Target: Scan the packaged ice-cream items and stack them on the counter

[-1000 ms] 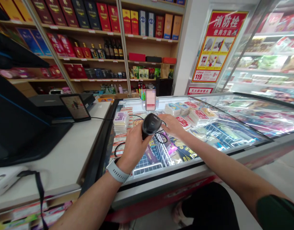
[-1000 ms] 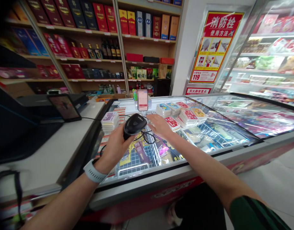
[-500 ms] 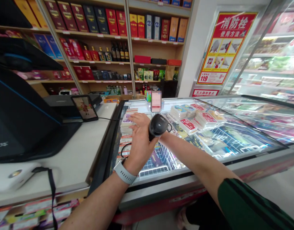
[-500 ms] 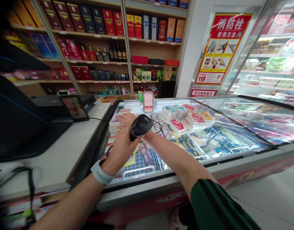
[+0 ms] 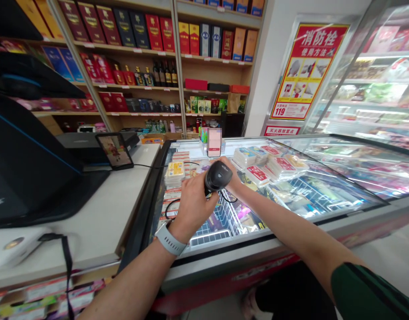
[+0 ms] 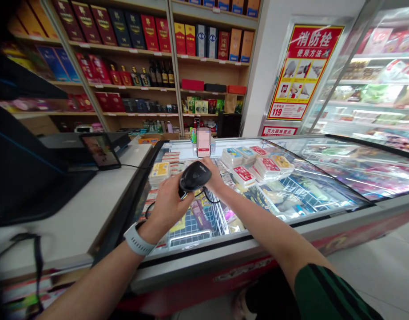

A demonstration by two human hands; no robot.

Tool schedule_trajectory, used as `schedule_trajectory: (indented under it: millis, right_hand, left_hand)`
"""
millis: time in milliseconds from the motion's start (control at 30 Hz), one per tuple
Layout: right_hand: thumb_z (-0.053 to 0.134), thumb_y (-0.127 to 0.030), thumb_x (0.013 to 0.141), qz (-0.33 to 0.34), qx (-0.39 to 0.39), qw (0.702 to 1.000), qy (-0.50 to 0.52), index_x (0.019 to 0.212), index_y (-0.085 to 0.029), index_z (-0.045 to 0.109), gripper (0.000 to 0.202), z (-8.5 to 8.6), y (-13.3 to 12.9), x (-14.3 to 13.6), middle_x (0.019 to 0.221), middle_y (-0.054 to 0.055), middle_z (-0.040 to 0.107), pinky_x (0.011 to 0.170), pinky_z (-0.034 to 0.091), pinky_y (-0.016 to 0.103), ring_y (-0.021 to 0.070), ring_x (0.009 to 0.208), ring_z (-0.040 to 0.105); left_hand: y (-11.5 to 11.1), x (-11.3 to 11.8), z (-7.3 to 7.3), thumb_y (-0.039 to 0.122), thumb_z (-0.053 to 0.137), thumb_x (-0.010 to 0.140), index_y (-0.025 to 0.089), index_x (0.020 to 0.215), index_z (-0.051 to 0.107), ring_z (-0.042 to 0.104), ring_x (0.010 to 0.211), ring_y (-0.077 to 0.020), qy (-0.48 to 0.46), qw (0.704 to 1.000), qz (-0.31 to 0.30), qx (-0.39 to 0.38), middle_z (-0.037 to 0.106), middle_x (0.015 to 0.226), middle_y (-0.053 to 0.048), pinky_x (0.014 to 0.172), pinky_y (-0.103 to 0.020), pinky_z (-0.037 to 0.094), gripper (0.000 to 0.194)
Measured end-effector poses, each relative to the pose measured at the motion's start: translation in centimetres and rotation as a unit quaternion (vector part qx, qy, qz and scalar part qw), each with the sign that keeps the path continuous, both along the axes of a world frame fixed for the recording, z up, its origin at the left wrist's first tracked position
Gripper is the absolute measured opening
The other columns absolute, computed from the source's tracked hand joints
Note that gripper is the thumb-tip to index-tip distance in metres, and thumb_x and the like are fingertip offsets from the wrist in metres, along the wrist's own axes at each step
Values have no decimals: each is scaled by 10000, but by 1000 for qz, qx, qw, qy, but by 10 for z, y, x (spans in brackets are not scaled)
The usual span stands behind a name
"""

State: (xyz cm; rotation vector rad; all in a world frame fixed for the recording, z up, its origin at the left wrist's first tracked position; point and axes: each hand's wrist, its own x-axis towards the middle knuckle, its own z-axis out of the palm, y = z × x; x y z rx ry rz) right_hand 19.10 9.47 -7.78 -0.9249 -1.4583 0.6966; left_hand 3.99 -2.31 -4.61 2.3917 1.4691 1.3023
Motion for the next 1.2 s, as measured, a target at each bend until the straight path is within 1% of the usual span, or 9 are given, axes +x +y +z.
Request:
schedule_trajectory:
  millis: [167,267,433,667,767,833,967,1067,1200]
  right_hand:
    - [666,-399,725,-55,-3,998,42,849,-213,641,225,-5,-6,41,786,1,660,804,534,384,172,742,626]
    - [702,-404,674,-41,-30,991,121,817,-200,598,270,-10,-8,56,749,-21,655,775,557,372,145,677,632]
    - [740,-402,644,-40,-56,982,177,824,-195,575,320,-15,-14,66,720,-33,656,797,567,361,141,690,659]
    - [735,-445,656,-37,-71,975,208,942,-216,541,415,-11,-18,70,651,-61,619,585,550,237,131,635,665]
    - [704,-431,695,-42,-69,985,149,1085,-235,553,461,-9,-21,71,549,-84,570,480,504,208,122,538,623]
    - [674,-435,721,-30,-95,989,106,1067,-222,606,412,-9,-23,70,543,-65,575,459,494,204,121,524,615]
    - [645,-452,744,-6,-145,988,52,982,-199,676,348,-12,-25,66,707,-7,676,613,565,271,143,644,670]
    - [668,-402,744,-39,-113,990,-76,1043,-208,676,357,-14,-27,65,722,-9,695,688,548,297,163,696,678]
    - [657,-280,759,-137,-54,941,-306,1041,-213,682,291,-11,-34,65,733,-8,710,736,493,291,169,704,668]
  left_hand:
    - [0,-2,0,207,565,780,170,1129,543,599,989,-277,11,1000,8,-9,659,1016,-87,869,-415,432,353]
    - [4,-5,-3,219,565,798,174,1191,520,609,1002,-287,33,999,12,-23,665,1052,-95,874,-430,443,399]
    - [9,-8,-10,174,559,796,181,1296,456,608,1045,-283,38,999,11,-36,657,1126,-107,908,-435,453,511]
    - [10,-6,-10,181,554,812,153,1294,467,603,1059,-286,10,999,0,-40,643,1154,-122,910,-427,471,491]
    - [9,-6,-10,168,551,812,153,1298,468,596,1074,-285,3,999,-6,-35,635,1175,-118,925,-429,468,493]
    - [9,-6,-10,162,549,812,154,1301,464,593,1081,-283,-1,999,-9,-32,630,1186,-115,933,-428,466,497]
    - [8,-6,-9,152,554,804,160,1299,464,598,1072,-284,2,999,-5,-35,634,1176,-109,927,-430,471,503]
    - [8,-6,-8,153,558,801,159,1299,463,599,1071,-292,9,999,1,-36,634,1178,-110,922,-436,472,507]
    - [9,-6,-9,154,556,804,146,1294,463,602,1062,-294,15,999,2,-37,638,1167,-117,918,-439,472,499]
